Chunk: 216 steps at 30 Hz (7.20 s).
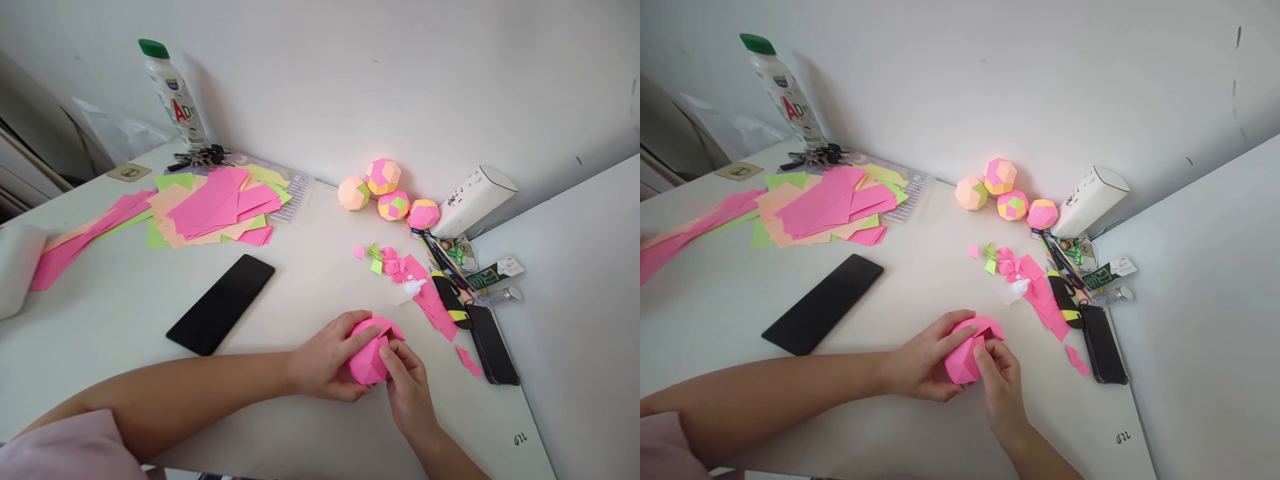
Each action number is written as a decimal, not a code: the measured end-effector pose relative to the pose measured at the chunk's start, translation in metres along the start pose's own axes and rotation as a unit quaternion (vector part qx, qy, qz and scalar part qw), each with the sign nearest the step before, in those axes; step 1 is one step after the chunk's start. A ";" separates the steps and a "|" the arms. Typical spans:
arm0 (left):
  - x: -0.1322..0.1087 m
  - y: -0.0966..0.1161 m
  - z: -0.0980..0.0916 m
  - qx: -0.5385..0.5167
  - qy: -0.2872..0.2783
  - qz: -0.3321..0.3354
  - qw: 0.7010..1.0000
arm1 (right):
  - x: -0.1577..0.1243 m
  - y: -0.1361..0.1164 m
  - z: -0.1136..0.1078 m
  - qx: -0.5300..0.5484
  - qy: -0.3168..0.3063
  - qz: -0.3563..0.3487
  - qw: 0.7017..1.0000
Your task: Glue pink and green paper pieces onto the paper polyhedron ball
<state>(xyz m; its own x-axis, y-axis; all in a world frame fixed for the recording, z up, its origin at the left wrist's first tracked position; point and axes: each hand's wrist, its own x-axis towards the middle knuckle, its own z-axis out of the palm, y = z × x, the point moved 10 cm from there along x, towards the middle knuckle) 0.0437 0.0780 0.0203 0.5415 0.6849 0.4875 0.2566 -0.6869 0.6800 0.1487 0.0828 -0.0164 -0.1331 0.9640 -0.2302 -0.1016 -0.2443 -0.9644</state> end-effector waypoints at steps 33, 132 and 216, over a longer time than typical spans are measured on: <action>-0.011 0.016 -0.003 0.209 0.079 0.025 0.974 | -0.003 -0.009 0.023 -0.097 -0.069 -0.002 0.993; -0.019 -0.058 0.012 -0.556 0.154 -0.363 0.732 | 0.016 -0.016 -0.011 -0.141 0.032 -0.064 0.987; -0.006 -0.068 0.006 -0.732 0.153 -0.303 0.590 | 0.013 -0.037 0.002 -0.179 -0.066 -0.232 0.954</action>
<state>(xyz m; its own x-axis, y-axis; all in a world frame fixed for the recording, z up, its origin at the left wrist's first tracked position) 0.0282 0.1193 -0.0323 0.4781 0.8627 -0.1647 -0.7596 0.5003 0.4157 0.1489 0.1039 0.0171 -0.2803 0.9324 0.2280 0.1600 0.2796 -0.9467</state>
